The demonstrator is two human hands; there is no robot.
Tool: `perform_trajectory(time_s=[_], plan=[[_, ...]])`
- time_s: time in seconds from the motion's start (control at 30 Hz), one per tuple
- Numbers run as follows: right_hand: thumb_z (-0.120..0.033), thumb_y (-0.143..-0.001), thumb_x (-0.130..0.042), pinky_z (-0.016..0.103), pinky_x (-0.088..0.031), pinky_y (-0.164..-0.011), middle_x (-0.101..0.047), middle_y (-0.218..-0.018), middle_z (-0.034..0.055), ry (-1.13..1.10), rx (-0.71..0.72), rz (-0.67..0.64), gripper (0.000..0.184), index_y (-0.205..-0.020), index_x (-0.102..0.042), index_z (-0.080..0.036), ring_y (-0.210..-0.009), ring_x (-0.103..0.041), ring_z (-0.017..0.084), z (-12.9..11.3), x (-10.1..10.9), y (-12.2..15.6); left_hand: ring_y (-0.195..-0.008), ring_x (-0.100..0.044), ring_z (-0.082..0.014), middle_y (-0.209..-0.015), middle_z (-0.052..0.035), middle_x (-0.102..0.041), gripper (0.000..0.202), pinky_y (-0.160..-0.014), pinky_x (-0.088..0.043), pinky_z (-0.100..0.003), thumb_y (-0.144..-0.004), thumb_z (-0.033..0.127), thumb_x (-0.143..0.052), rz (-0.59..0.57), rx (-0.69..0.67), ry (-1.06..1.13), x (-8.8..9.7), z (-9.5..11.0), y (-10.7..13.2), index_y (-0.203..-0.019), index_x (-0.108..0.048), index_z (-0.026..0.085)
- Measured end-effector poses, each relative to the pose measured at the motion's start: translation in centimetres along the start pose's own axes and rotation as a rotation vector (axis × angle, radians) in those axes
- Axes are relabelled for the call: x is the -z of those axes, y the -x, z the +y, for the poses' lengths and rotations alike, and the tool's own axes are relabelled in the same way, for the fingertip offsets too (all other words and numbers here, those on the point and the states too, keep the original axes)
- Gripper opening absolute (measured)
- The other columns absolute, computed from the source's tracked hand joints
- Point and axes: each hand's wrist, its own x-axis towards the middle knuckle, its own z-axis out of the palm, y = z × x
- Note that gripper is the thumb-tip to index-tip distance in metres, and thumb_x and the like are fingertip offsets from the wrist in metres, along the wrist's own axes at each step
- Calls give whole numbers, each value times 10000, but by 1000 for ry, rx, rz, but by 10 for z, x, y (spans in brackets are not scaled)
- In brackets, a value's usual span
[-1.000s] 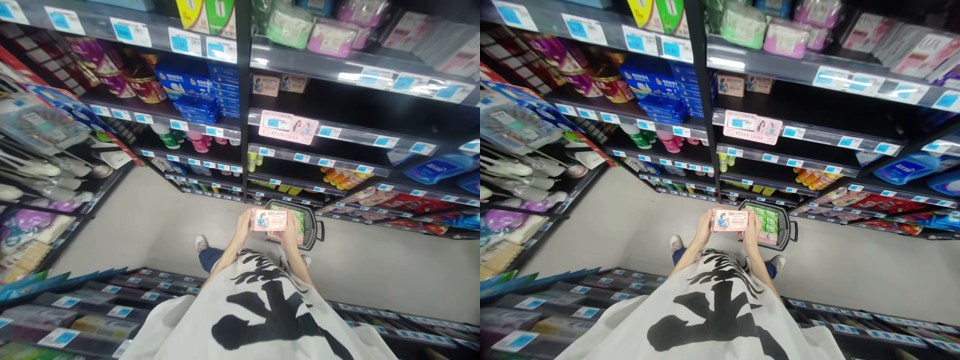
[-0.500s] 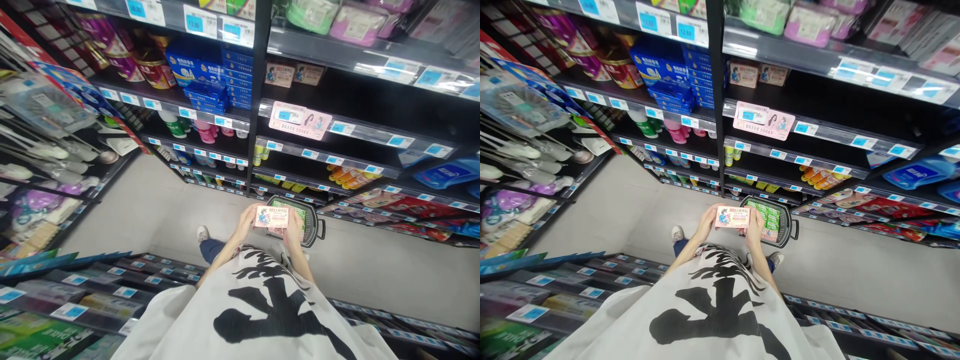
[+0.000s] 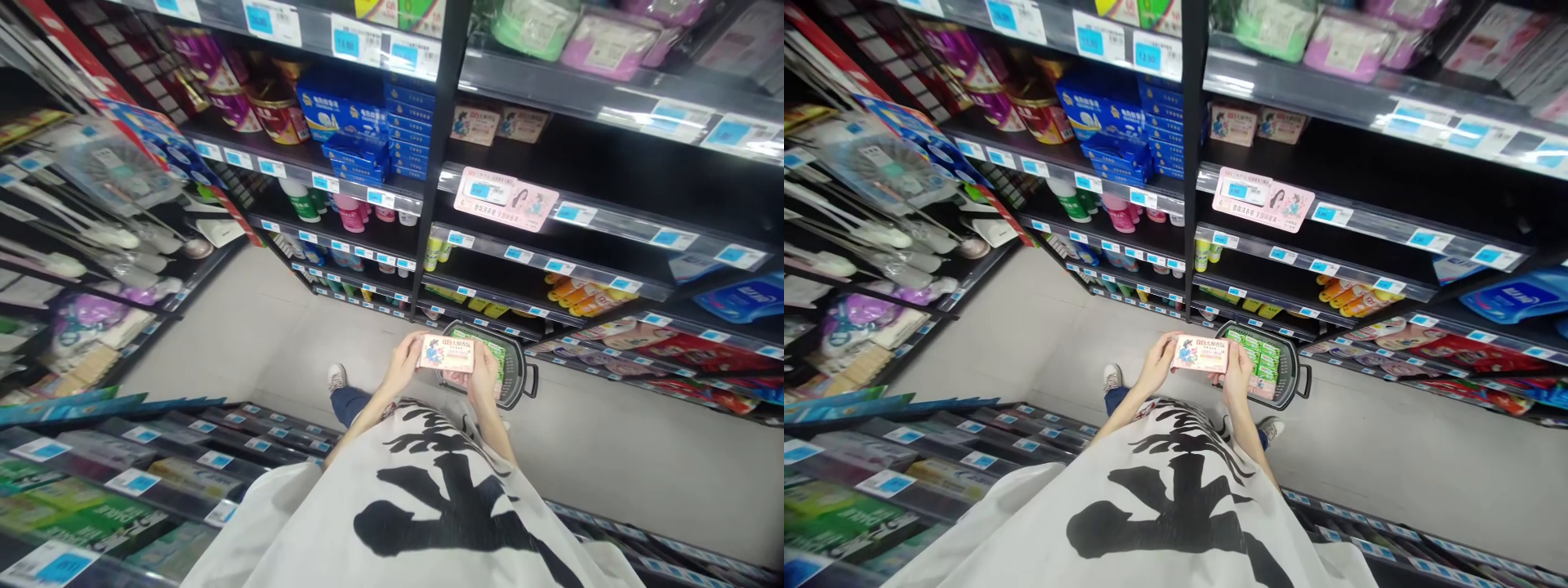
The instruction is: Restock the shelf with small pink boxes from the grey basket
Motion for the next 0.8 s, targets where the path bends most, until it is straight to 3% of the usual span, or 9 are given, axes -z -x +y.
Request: perform_trajectory(time_s=[0.2,0.33,0.5,0.63,0.8], plan=[[-774,-789,-667,217,-290,-306,-671,-596,-7,25,-17,8,669,-1042,-678,-154,-328,-468,106,-6,-2,-5,-637,-566,-124,-893,-33,-699,562,-551,-479,-213,-1001,635,-440,1,-34,-97,2,9,-3,-1278,-644,191],[-764,-765,-695,215,-326,-323,-688,-634,5,35,-2,21,671,-1028,-683,-148,-370,-506,112,-11,-6,-5,-885,-668,-181,-1068,-67,-738,496,-776,-547,-264,-1024,560,-438,33,-88,-135,1,17,-5,-1271,-657,190],[-733,-755,-723,210,-340,-336,-663,-603,1,58,39,38,618,-950,-669,-148,-396,-524,119,-9,-5,-9,-1100,-657,-216,-1253,-95,-699,453,-1006,-515,-340,-1040,494,-431,10,-199,-209,0,13,-10,-1308,-633,190],[-713,-751,-736,219,-337,-315,-660,-589,-16,56,45,40,583,-921,-636,-165,-340,-482,108,-7,-5,-11,-1166,-627,-245,-1338,-132,-623,557,-1048,-505,-382,-987,519,-559,-79,-256,-253,-1,10,-11,-1441,-526,198],[-711,-759,-731,233,-348,-289,-689,-614,-6,70,33,17,564,-890,-605,-178,-323,-513,128,-10,-6,-12,-1273,-570,-287,-1375,-142,-555,768,-1124,-458,-431,-846,507,-773,-101,-336,-265,-7,14,-17,-1495,-465,233]])
